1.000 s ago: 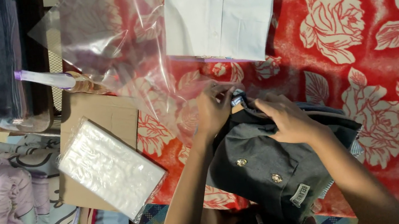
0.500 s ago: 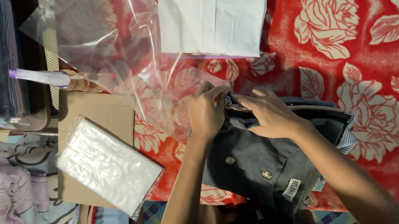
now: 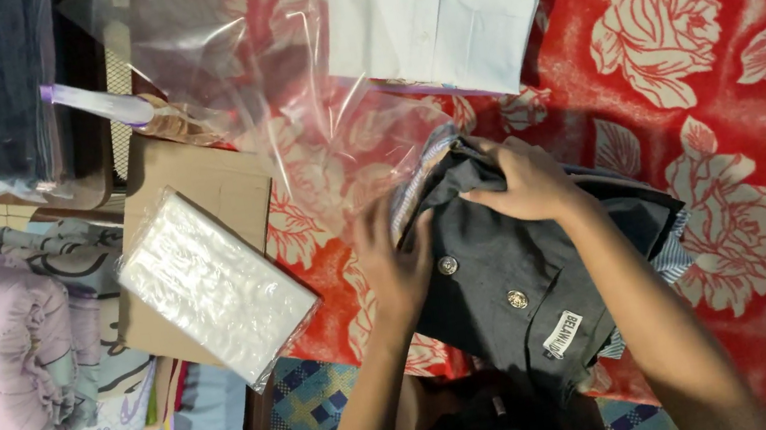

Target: The person folds various shirts and tops on a floral-patterned surface, stacking them neatly. They then place a stack of folded clothes into a clear plastic bag.

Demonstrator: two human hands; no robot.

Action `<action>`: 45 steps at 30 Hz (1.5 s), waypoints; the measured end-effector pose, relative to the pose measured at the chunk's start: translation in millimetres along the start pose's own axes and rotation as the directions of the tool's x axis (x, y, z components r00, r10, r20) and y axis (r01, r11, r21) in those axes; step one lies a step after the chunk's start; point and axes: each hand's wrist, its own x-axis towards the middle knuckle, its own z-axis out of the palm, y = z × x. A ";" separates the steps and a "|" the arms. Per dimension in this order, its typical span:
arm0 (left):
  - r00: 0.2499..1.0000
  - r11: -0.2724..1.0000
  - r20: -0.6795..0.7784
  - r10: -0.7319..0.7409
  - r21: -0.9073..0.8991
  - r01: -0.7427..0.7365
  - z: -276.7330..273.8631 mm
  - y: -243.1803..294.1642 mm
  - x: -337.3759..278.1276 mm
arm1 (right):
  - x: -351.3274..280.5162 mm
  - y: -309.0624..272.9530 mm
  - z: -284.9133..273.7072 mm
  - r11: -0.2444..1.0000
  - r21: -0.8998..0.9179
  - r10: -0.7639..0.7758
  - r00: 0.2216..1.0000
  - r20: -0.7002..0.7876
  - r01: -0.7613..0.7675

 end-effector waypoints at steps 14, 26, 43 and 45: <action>0.285 -0.222 0.467 -0.837 -0.766 0.603 3.1 -53.7 -65.9 | 7.1 32.0 18.2 0.963 0.180 -0.125 0.922 -0.367 0.203; 0.003 -0.428 0.690 -0.724 -0.453 0.782 2.8 -35.7 -29.4 | -93.4 -28.8 144.0 0.747 -0.634 -0.533 0.749 -0.393 0.199; 0.824 0.819 -0.082 -0.561 -0.201 0.537 5.7 -61.9 -99.5 | -101.2 -62.1 95.2 0.843 -0.491 -0.422 0.835 -0.354 0.219; 0.885 0.889 -0.091 -0.457 -0.093 0.449 9.2 -71.6 -96.5 | -86.1 -68.9 96.4 0.826 -0.506 -0.450 0.832 -0.325 0.249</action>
